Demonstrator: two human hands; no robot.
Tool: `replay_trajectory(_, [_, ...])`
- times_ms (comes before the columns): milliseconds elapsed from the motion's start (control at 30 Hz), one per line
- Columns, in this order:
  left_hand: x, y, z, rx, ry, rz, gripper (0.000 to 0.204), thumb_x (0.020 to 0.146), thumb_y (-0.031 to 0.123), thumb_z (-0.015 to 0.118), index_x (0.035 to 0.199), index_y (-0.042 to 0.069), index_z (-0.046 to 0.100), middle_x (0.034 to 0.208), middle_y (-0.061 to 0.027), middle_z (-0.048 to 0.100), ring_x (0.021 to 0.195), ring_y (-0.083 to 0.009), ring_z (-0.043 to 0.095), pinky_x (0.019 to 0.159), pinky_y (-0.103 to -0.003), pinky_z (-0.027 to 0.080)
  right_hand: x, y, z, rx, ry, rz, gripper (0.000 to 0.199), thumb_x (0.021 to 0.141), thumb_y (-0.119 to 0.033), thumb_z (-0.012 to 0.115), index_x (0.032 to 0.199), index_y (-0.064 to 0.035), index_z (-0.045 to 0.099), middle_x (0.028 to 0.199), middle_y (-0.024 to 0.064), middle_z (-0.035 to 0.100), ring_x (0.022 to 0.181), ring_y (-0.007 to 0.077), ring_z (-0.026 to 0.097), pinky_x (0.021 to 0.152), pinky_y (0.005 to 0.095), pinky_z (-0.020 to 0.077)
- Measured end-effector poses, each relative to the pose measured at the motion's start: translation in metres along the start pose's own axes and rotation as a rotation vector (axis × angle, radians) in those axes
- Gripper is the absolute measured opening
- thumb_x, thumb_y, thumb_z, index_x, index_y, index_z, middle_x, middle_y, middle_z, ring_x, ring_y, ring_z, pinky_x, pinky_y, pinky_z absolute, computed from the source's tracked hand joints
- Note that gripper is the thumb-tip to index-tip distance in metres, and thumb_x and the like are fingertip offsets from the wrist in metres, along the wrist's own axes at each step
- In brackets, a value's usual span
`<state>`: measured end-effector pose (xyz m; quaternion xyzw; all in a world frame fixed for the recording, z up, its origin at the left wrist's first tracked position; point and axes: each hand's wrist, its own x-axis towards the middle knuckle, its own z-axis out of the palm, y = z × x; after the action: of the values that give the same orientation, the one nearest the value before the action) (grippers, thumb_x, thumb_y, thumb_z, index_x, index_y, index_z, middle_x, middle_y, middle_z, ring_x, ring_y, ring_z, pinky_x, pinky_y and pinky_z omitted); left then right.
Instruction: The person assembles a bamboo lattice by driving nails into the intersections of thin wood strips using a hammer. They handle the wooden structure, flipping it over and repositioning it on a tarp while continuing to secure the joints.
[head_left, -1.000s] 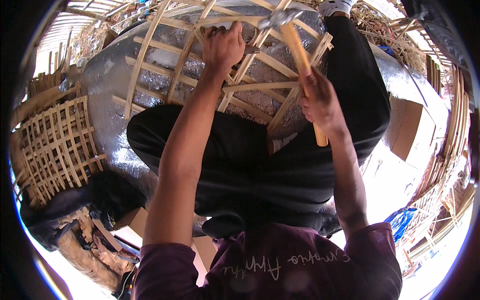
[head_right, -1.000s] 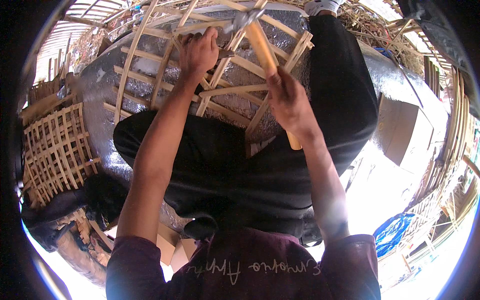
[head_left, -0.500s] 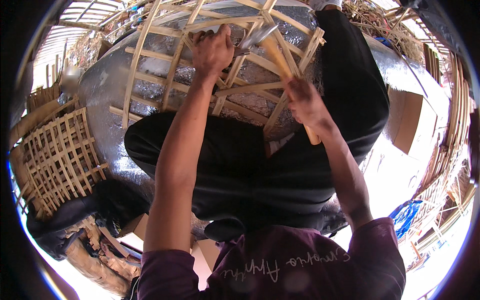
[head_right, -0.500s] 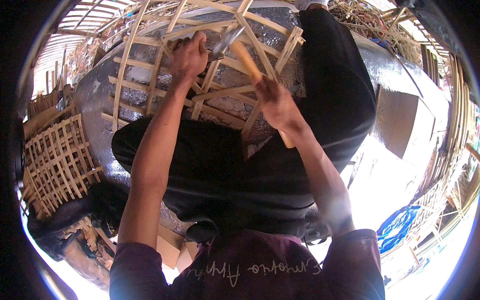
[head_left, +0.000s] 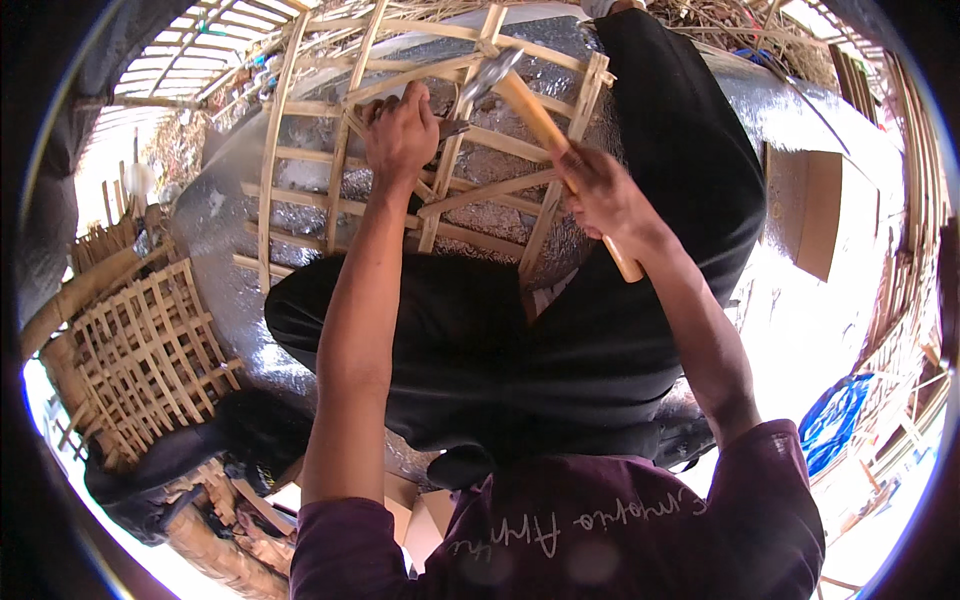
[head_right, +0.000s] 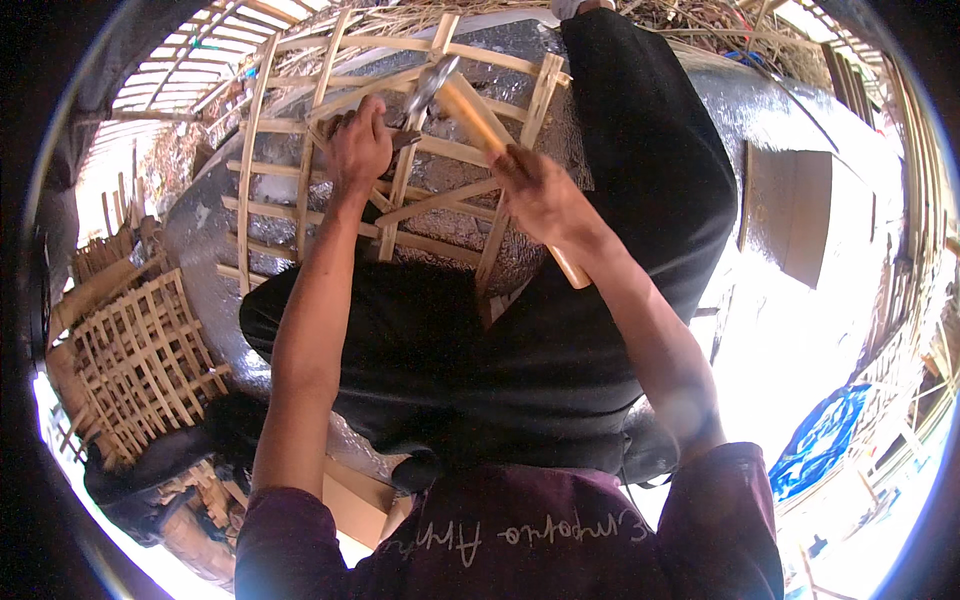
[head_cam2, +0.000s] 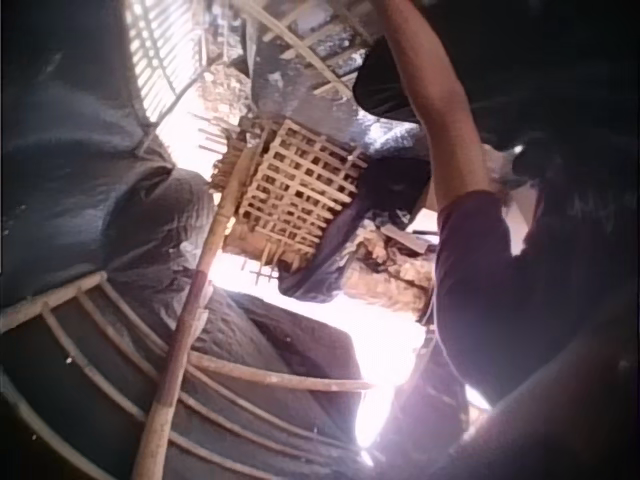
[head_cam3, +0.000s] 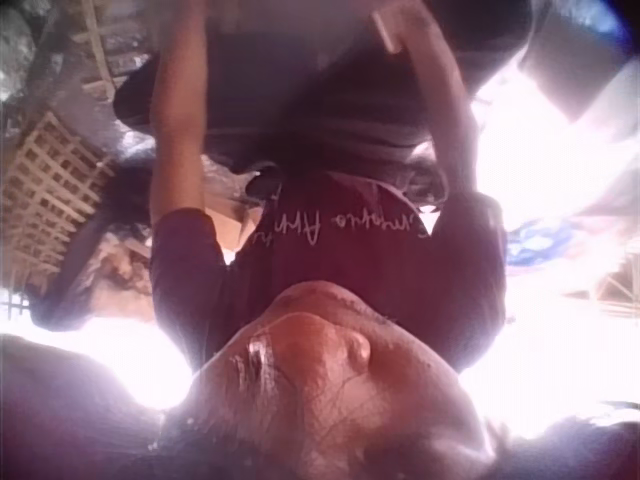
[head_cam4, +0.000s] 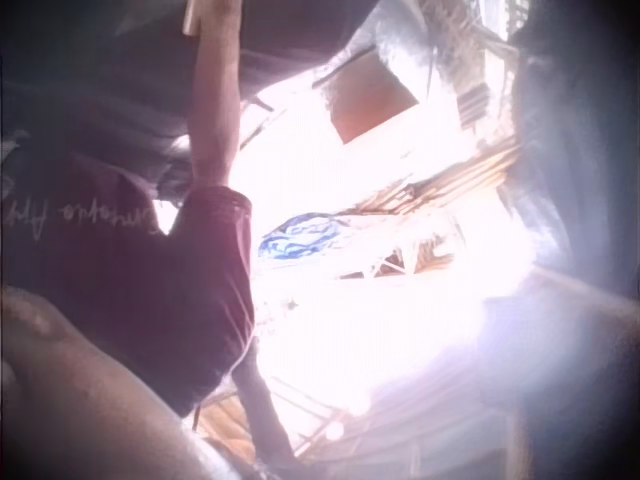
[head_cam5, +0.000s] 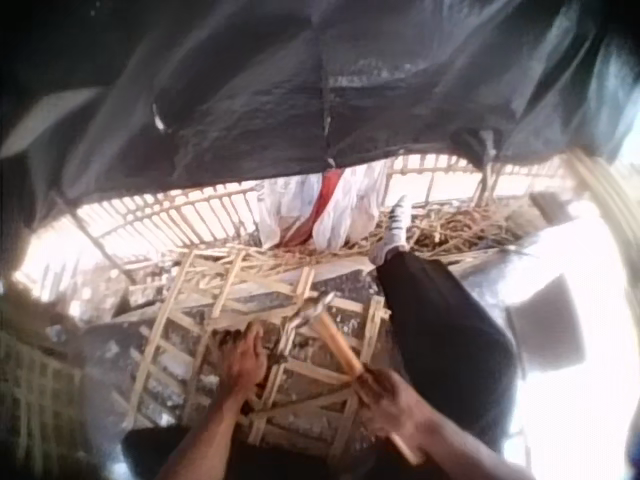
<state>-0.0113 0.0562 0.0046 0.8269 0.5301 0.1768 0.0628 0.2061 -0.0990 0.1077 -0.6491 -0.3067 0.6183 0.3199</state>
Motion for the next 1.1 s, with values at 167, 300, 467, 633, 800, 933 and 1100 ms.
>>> replay_trajectory(167, [0.002,-0.004,-0.001,0.019,-0.036,0.007,0.014,0.093,0.021,0.049,0.1,0.013,0.057,0.076,-0.0158,0.067,0.075,-0.038,0.064,0.083,-0.047,0.043,-0.035,-0.017,-0.024,0.527,0.092,0.022,0.036,0.1,-0.047,0.045,0.09,-0.0117,0.047,0.059,-0.0036,0.033,0.042,0.0046,0.029,0.039,0.0221,0.0242])
replay_trajectory(300, [0.013,-0.002,-0.007,0.043,-0.099,0.085,0.015,0.093,0.022,0.048,0.102,0.013,0.055,0.076,-0.0154,0.067,0.076,-0.0384,0.063,0.083,-0.048,0.04,-0.041,0.014,-0.043,0.717,0.098,0.002,0.037,0.101,-0.047,0.042,0.089,-0.0128,0.044,0.059,-0.0043,0.032,0.042,0.0049,0.025,0.039,0.0217,0.0221])
replay_trajectory(467, [0.024,0.0,-0.036,0.023,0.023,0.155,0.014,0.089,0.025,0.052,0.09,0.013,0.061,0.072,-0.0131,0.065,0.075,-0.037,0.062,0.082,-0.043,0.039,-0.046,0.015,-0.059,0.897,0.05,-0.116,0.038,0.101,-0.047,0.041,0.087,-0.0122,0.045,0.06,-0.0046,0.031,0.045,0.0061,0.027,0.041,0.0233,0.0238])
replay_trajectory(633, [0.046,0.001,-0.115,0.036,0.29,0.21,0.02,0.084,0.022,0.053,0.073,0.009,0.064,0.071,-0.0126,0.064,0.074,-0.0343,0.06,0.081,-0.042,0.04,-0.046,0.015,-0.071,0.915,0.02,-0.15,0.041,0.099,-0.051,0.043,0.086,-0.012,0.045,0.06,-0.0055,0.03,0.045,0.0065,0.025,0.041,0.0231,0.0227])
replay_trajectory(800, [0.025,0.005,-0.205,0.043,0.605,0.161,0.022,0.081,0.018,0.048,0.067,0.007,0.06,0.069,-0.0087,0.06,0.075,-0.0299,0.054,0.082,-0.04,0.036,-0.041,0.024,-0.073,0.922,-0.012,-0.134,0.038,0.1,-0.05,0.041,0.085,-0.0149,0.044,0.059,-0.0065,0.027,0.043,0.0057,0.025,0.04,0.0216,0.0201])
replay_trajectory(933, [-0.002,0.016,-0.253,-0.131,0.982,0.246,0.026,0.082,0.022,0.048,0.075,0.001,0.062,0.071,-0.0137,0.059,0.079,-0.0329,0.052,0.082,-0.043,0.036,-0.042,0.022,-0.075,0.902,-0.001,-0.134,0.035,0.101,-0.046,0.037,0.085,-0.0158,0.045,0.059,-0.0068,0.028,0.043,0.0054,0.026,0.039,0.0216,0.0222])
replay_trajectory(1100, [-0.038,-0.003,-0.3,-0.193,1.025,0.584,0.014,0.085,0.021,0.057,0.085,0.007,0.052,0.078,-0.0026,0.045,0.07,-0.0164,0.047,0.063,-0.031,0.036,-0.04,0.025,-0.068,0.861,0.002,-0.173,0.032,0.1,-0.046,0.044,0.09,-0.0154,0.048,0.057,-0.0085,0.029,0.041,0.0029,0.028,0.035,0.0189,0.0227])
